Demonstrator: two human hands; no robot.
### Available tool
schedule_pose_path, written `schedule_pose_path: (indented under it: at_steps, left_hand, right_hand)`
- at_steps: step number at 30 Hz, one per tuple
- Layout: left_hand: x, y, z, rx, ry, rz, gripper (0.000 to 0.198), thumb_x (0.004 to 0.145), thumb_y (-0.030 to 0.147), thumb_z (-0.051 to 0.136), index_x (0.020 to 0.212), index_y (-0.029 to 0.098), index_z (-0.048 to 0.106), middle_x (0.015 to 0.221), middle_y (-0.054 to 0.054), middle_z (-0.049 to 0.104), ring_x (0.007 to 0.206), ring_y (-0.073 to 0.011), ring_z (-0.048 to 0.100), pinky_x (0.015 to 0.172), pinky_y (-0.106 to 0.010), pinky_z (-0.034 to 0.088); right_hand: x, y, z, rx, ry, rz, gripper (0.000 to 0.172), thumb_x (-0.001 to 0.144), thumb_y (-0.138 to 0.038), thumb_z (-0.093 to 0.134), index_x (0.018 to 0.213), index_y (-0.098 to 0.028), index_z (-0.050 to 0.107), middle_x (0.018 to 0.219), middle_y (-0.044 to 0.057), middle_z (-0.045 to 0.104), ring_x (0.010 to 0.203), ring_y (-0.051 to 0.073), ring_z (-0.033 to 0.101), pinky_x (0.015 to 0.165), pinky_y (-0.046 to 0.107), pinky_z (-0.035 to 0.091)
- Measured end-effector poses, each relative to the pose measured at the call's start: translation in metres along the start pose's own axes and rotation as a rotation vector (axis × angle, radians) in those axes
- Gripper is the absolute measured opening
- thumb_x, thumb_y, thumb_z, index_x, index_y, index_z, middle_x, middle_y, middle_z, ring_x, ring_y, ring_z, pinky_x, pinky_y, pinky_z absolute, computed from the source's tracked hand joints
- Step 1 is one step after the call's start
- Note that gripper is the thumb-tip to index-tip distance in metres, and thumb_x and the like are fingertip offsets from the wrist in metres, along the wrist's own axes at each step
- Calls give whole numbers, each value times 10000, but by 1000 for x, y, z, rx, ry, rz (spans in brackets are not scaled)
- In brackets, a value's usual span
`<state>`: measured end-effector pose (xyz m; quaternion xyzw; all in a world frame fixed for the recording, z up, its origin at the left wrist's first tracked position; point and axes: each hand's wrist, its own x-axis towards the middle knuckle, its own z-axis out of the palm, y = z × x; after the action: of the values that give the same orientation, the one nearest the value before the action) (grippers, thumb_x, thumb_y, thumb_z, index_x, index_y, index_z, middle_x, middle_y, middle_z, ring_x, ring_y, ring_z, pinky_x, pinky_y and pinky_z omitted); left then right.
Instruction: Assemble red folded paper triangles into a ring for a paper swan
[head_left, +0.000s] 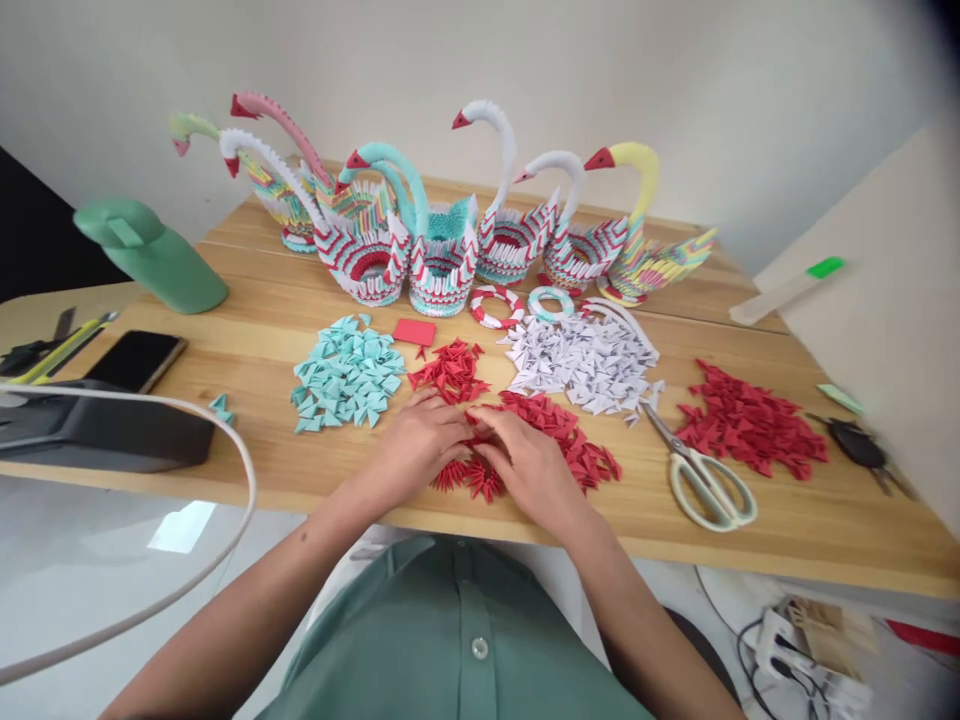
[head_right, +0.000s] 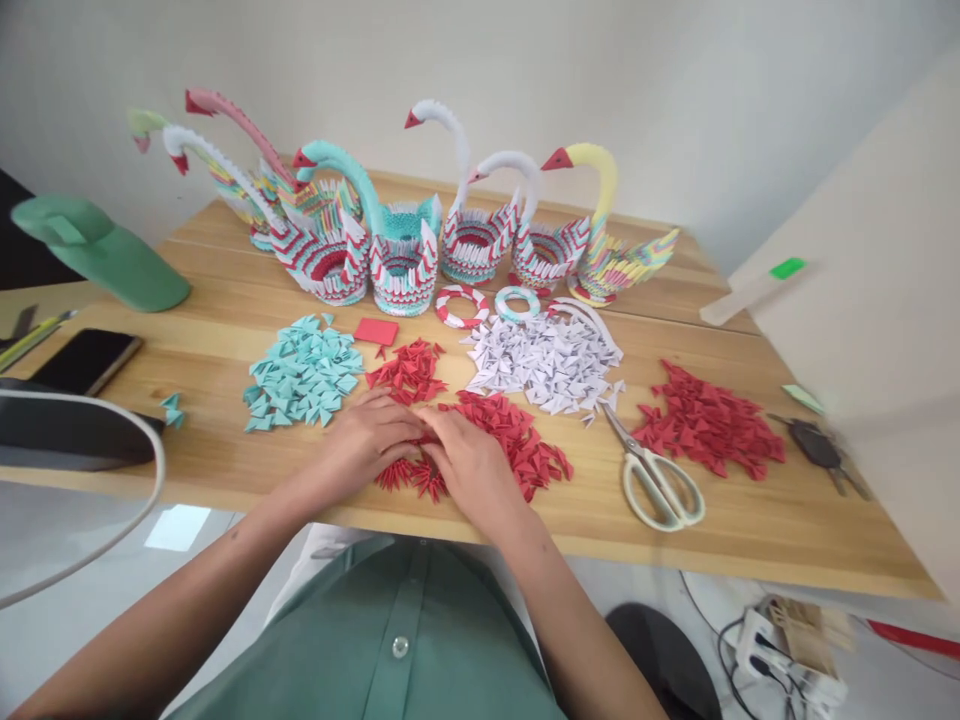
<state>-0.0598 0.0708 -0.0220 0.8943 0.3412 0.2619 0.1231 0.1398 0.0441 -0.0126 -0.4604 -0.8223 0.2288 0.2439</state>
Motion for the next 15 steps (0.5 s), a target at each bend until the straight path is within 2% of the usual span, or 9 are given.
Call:
schedule_pose_path:
  at_steps: [4, 10, 12, 15]
  left_hand:
    - [1, 2, 1, 30, 17, 25, 175, 975, 229, 571, 938, 204, 740, 949, -37, 748, 869, -204, 653, 934, -408, 435]
    - [1, 3, 2, 40, 33, 21, 189, 970, 199, 556, 888, 194, 725, 857, -31, 708, 812, -199, 626, 930, -421, 434]
    - [1, 3, 2, 28, 28, 14, 189, 970, 187, 549, 893, 189, 722, 869, -34, 714, 824, -198, 636, 942, -425, 427]
    - [1, 3, 2, -12, 26, 15, 160, 965, 199, 572, 918, 198, 725, 914, -32, 739, 838, -194, 654, 950, -426, 419]
  right_hand:
    - [-2, -3, 1, -23, 5, -3, 461, 980, -138, 467, 1411, -300, 465, 1199, 82, 660, 1084, 241, 661, 937, 432, 559]
    - [-4, -9, 5, -59, 9, 5, 374, 1010, -184, 436, 1368, -241, 526, 1169, 103, 665, 1051, 236, 668, 899, 394, 572]
    - [-5, -8, -1, -33, 25, -23, 350, 1009, -193, 455, 1343, -233, 549, 1205, 99, 659, 1088, 222, 654, 939, 376, 554]
    - [-6, 2, -24, -48, 124, -40, 305, 1010, -204, 470, 1286, -255, 588, 1180, 74, 672, 1097, 208, 641, 967, 376, 526]
